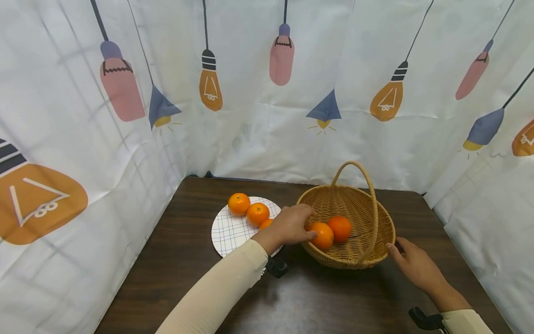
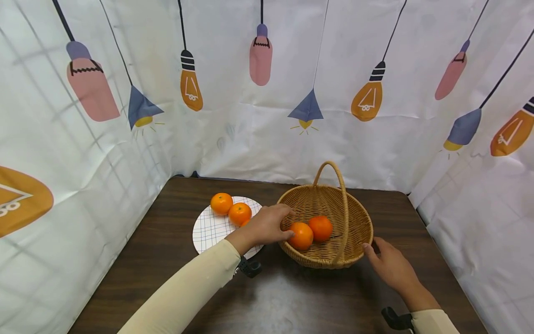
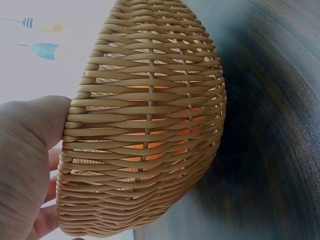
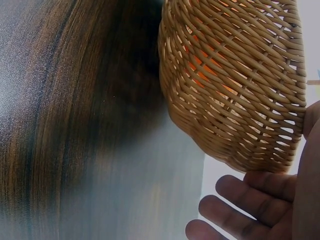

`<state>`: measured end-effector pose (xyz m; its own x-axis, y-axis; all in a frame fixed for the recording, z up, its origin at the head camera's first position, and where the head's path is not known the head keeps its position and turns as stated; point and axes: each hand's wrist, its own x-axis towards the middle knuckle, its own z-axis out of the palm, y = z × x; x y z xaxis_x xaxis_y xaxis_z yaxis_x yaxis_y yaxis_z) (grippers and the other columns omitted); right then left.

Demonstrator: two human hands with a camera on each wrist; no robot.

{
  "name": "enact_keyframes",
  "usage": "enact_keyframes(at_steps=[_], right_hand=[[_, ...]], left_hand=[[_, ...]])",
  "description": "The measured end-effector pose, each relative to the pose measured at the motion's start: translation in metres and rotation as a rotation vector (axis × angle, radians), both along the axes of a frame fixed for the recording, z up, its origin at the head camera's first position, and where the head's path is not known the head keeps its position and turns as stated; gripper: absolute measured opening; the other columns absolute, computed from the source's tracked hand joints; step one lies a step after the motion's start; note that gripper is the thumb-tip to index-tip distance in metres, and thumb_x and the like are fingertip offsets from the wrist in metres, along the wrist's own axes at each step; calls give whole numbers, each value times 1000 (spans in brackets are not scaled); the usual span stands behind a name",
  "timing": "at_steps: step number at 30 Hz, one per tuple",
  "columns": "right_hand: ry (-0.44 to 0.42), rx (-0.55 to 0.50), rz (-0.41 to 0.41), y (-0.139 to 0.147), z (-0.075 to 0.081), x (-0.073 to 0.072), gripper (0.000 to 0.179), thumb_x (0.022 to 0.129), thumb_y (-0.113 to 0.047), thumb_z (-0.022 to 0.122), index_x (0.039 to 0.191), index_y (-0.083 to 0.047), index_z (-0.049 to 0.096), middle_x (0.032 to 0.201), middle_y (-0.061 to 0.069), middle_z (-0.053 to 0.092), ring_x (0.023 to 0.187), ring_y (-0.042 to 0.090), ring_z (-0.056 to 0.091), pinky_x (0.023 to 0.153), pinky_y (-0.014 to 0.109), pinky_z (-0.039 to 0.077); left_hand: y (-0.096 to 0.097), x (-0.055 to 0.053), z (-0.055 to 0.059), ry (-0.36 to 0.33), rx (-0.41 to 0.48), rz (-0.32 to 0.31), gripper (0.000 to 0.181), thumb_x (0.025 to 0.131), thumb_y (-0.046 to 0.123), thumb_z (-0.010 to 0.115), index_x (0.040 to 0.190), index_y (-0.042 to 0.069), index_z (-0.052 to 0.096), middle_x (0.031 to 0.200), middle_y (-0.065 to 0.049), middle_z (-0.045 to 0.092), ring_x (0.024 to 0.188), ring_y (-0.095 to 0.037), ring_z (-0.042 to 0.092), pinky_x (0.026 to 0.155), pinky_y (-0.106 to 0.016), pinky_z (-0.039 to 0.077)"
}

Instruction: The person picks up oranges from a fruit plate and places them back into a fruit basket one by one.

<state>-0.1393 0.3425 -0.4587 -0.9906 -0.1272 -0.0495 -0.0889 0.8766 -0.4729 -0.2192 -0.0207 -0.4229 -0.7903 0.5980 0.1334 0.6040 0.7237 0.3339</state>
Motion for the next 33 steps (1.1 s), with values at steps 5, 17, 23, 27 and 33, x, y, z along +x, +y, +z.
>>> enact_keyframes(at_steps=[5,17,23,27,33], right_hand=[[-1,0,-2,0,0,1,72,109,-51,39,143,13,44,131,34,58,111,48,62,81,61,53],[4,-5,2,0,-1,0,70,109,-49,39,143,13,44,132,35,57,105,47,65,79,60,54],[5,1,3,0,-3,0,72,109,-50,38,143,13,43,134,38,54,104,48,65,80,62,53],[5,5,4,1,-3,-1,70,110,-48,38,143,13,43,134,38,54,103,48,65,79,62,53],[5,14,4,2,-3,-2,70,110,-47,39,143,14,43,135,39,53,109,51,62,83,64,51]], left_hand=[[0,-1,-1,4,-16,-3,51,92,45,73,134,17,65,131,2,64,118,-17,60,95,-45,46],[-1,-1,-4,27,13,-7,46,92,43,73,131,20,66,127,1,66,116,-17,61,96,-46,47],[-1,-1,-5,35,31,-8,47,92,44,73,131,18,66,128,2,66,118,-16,61,95,-45,47],[-2,0,-4,31,42,-13,47,93,43,72,131,16,66,128,2,66,119,-17,61,97,-46,47],[-6,2,-3,14,83,-27,48,94,40,72,134,15,65,131,2,66,122,-18,60,105,-47,44]])
